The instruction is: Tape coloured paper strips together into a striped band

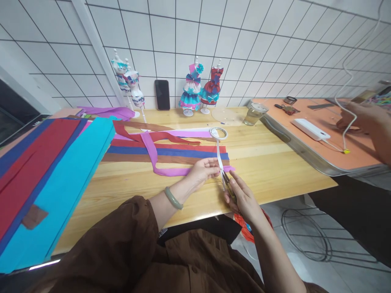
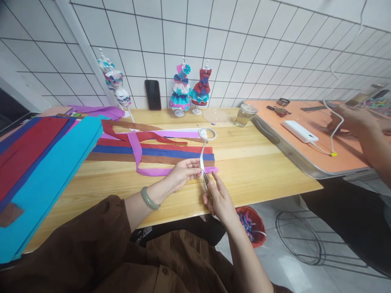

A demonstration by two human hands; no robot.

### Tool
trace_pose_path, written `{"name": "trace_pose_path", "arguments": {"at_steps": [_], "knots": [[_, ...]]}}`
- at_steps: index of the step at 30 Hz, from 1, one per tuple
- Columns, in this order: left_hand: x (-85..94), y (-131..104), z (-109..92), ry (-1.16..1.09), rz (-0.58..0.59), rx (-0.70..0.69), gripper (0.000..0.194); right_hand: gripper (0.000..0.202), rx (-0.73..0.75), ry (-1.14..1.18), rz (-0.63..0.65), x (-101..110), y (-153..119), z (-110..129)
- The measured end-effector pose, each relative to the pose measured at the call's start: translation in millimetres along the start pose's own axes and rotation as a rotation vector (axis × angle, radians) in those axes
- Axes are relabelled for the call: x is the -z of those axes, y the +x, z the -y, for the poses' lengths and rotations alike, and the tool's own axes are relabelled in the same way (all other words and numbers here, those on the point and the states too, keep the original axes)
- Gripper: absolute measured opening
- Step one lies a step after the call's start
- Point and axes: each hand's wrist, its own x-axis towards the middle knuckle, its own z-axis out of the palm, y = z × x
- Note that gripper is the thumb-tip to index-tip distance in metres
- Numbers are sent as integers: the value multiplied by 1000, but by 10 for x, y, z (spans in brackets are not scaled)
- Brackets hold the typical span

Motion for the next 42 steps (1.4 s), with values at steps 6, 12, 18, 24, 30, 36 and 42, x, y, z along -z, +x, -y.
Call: {"name": "trace_pose_path", "arguments": {"at_steps": [6, 12, 18, 24, 30, 36, 42], "knots": [[-1, -3, -1, 0, -3, 7, 34, 80, 19, -16, -27, -21, 0, -3], [12, 0, -4, 10, 12, 14, 35, 81, 32, -18, -53, -46, 2, 9], [26, 5, -2, 25, -7, 12, 37, 82, 26, -34, -48, -52, 21, 26], [19, 3, -8, 52, -17, -12, 36, 82, 14, -46, -41, -48, -7, 16], [19, -2, -6, 19, 11, 8, 38, 83, 6, -47, -68, -75, -1, 50], [-30, -46, -33, 26, -11, 40, 37, 82, 31, -31, -68, -117, 44, 76], [-52, -68, -32, 25, 14, 36, 32, 82, 62, -14, -95, -153, 113, 35]]}}
